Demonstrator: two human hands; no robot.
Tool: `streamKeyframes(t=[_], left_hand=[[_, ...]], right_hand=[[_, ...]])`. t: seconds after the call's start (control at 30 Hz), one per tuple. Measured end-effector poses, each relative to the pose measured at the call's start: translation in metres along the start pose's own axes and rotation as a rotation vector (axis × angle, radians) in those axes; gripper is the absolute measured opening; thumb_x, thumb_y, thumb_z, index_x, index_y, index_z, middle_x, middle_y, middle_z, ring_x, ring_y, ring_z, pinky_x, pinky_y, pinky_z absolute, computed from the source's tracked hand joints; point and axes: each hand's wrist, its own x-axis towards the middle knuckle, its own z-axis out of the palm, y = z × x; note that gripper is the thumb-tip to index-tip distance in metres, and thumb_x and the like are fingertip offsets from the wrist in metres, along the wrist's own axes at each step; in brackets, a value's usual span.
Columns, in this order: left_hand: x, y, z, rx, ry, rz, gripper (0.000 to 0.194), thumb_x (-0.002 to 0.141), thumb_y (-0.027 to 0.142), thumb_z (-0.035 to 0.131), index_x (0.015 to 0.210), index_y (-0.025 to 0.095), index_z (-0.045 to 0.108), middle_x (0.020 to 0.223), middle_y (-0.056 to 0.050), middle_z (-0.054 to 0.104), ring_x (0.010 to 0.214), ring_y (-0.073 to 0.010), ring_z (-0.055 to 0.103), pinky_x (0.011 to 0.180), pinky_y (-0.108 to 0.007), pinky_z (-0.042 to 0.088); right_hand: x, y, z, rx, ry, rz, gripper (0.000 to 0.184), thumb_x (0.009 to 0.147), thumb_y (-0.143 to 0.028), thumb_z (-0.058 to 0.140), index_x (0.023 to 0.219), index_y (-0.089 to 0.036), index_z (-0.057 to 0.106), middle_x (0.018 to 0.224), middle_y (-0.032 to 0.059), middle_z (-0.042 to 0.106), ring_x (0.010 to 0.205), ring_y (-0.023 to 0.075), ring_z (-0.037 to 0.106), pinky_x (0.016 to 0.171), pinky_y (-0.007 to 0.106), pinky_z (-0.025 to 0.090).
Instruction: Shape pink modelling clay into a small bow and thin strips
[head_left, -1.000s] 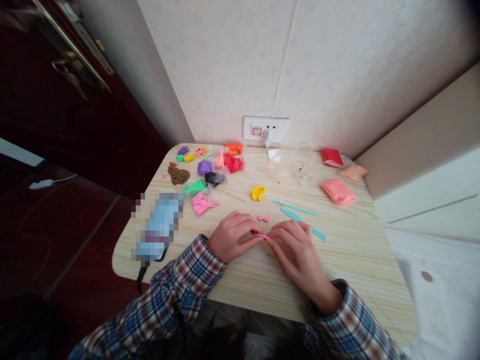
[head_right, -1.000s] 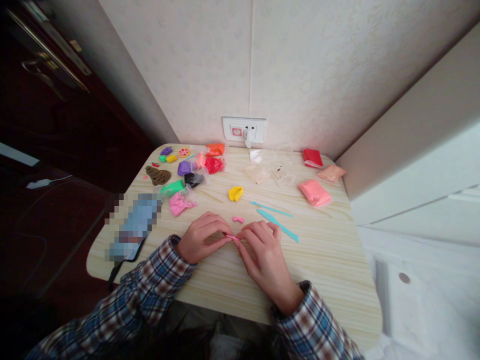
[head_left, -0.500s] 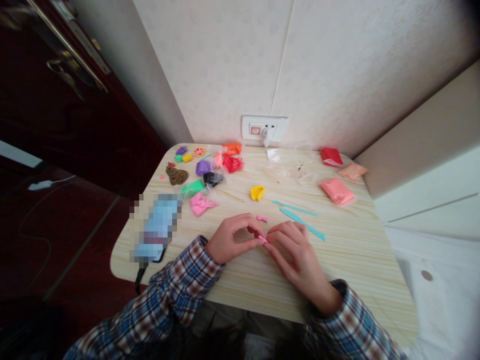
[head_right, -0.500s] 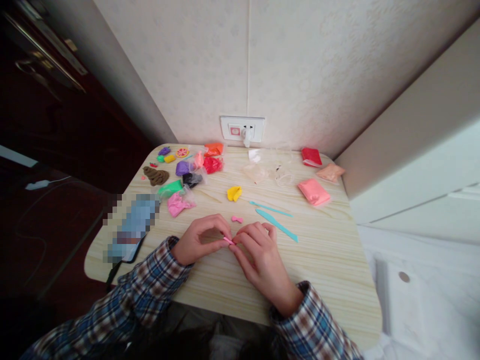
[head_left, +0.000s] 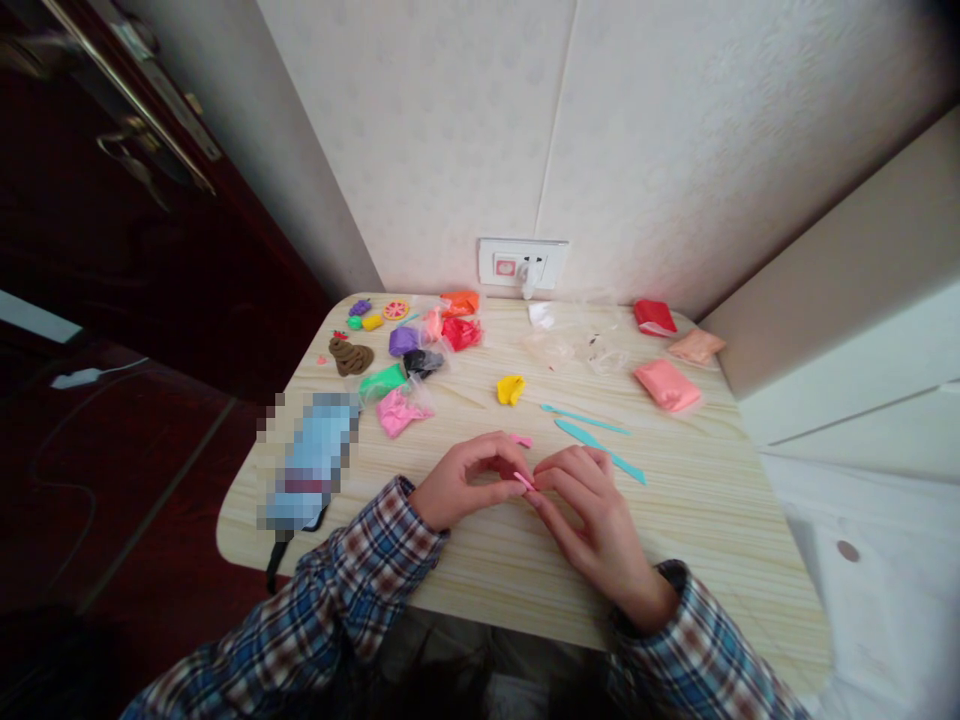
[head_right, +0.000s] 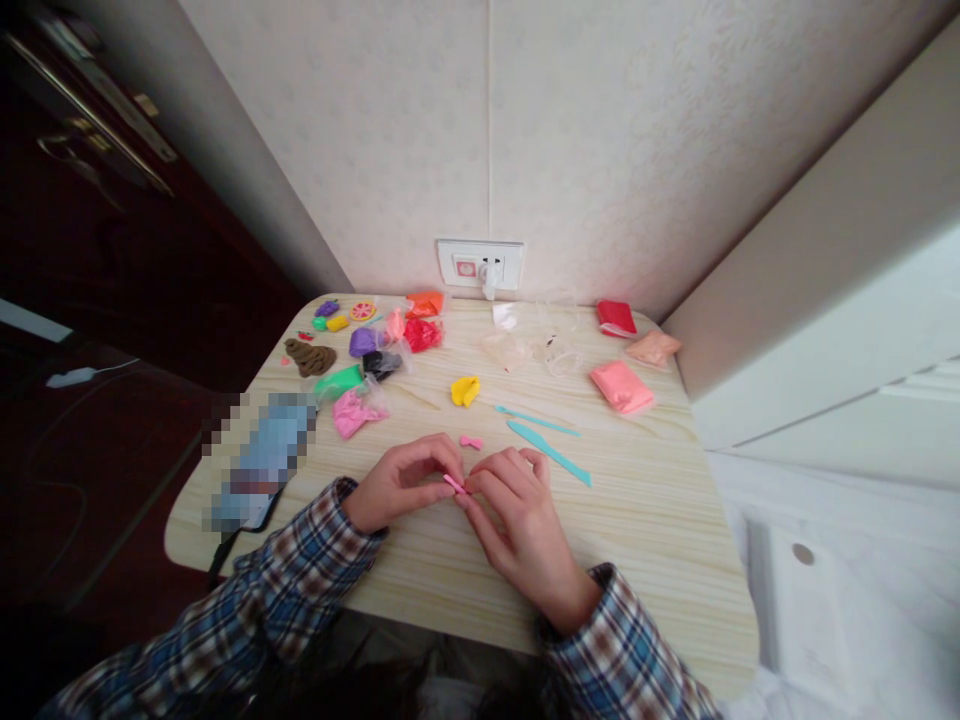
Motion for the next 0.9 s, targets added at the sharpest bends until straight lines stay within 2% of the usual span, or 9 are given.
streamKeyframes(t=[0.13, 0.3, 0.5, 0.73, 0.9], left_hand=[[0.002, 0.002, 0.0, -0.048, 0.009, 0.004, 0.025, 0.077, 0.038, 0.069, 0.074, 0.014, 0.063, 0.076, -0.004, 0.06, 0.091, -0.0189, 0.058, 0.083, -0.033, 0.046], [0.003, 0.006, -0.003, -0.163, 0.042, 0.072, 0.023, 0.077, 0.033, 0.07, 0.072, 0.013, 0.06, 0.07, 0.0, 0.056, 0.07, -0.0121, 0.053, 0.072, -0.028, 0.045], [0.002, 0.003, -0.005, -0.183, 0.08, 0.092, 0.024, 0.078, 0.034, 0.07, 0.071, 0.013, 0.058, 0.069, 0.0, 0.054, 0.068, -0.0115, 0.052, 0.069, -0.026, 0.043], [0.004, 0.003, -0.004, -0.162, 0.079, 0.077, 0.028, 0.073, 0.037, 0.074, 0.069, 0.013, 0.06, 0.069, 0.0, 0.055, 0.07, -0.0122, 0.053, 0.068, -0.027, 0.043], [0.003, 0.003, -0.004, -0.149, 0.072, 0.059, 0.032, 0.072, 0.042, 0.074, 0.07, 0.013, 0.061, 0.071, -0.001, 0.055, 0.071, -0.0129, 0.054, 0.069, -0.027, 0.044]], right_hand=[[0.0, 0.0, -0.001, 0.006, -0.065, -0.044, 0.004, 0.089, -0.017, 0.053, 0.087, -0.021, 0.053, 0.084, -0.0001, 0.06, 0.084, 0.0156, 0.052, 0.083, 0.037, 0.031], [-0.001, 0.002, -0.003, 0.012, -0.051, -0.011, 0.005, 0.09, -0.018, 0.051, 0.089, -0.022, 0.054, 0.084, -0.0002, 0.06, 0.085, 0.016, 0.052, 0.084, 0.038, 0.03], [-0.001, 0.003, -0.004, 0.017, 0.011, 0.02, 0.007, 0.09, -0.018, 0.05, 0.088, -0.022, 0.055, 0.083, -0.0001, 0.06, 0.084, 0.016, 0.053, 0.082, 0.038, 0.031], [0.008, -0.007, 0.003, 0.201, 0.014, 0.061, 0.008, 0.091, -0.025, 0.05, 0.086, -0.022, 0.056, 0.083, 0.0004, 0.062, 0.083, 0.0158, 0.054, 0.077, 0.035, 0.038], [0.012, -0.012, 0.006, 0.218, 0.056, 0.04, 0.008, 0.089, -0.019, 0.053, 0.083, -0.023, 0.057, 0.08, -0.0005, 0.062, 0.079, 0.0148, 0.054, 0.076, 0.034, 0.038]])
